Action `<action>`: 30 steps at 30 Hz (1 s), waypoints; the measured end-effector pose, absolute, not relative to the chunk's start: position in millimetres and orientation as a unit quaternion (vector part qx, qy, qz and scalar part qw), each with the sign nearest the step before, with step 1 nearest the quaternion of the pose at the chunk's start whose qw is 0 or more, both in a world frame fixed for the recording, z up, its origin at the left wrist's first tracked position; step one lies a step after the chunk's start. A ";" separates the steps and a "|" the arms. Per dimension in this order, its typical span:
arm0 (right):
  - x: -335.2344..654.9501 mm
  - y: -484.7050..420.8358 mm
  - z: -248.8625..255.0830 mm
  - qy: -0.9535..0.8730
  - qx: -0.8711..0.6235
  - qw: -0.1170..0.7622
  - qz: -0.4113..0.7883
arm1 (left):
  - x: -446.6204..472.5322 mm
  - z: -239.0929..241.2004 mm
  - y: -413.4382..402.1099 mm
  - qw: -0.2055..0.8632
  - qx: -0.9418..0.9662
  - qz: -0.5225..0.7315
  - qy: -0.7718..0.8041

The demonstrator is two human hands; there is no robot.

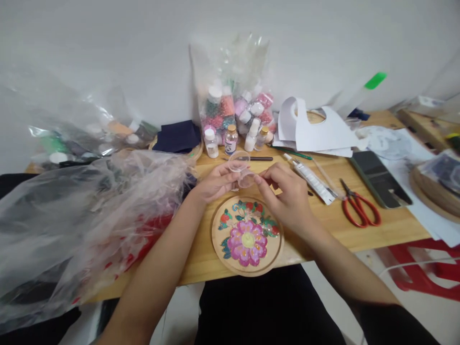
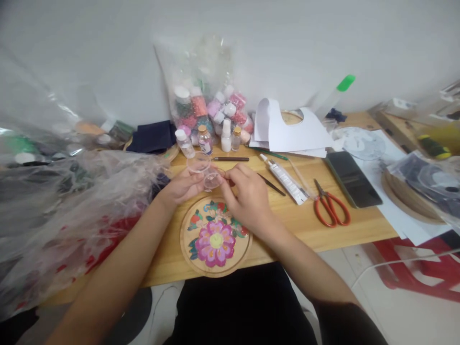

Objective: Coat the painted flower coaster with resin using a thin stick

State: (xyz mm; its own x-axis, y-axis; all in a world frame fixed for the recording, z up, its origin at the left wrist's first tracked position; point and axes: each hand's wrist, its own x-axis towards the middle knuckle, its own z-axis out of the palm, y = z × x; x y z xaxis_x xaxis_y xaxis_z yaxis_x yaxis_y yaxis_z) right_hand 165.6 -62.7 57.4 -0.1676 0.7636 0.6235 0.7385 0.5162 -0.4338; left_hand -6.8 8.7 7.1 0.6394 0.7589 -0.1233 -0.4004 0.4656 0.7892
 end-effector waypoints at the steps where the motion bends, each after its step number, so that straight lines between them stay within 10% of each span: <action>1: 165.4 -64.0 56.5 -0.760 -0.493 0.424 0.015 | -7.0 6.9 9.0 0.822 0.380 0.351 0.237; 30: 163.3 -64.8 45.2 -0.751 -0.509 0.419 0.043 | -5.6 9.0 8.3 0.831 0.368 0.348 0.230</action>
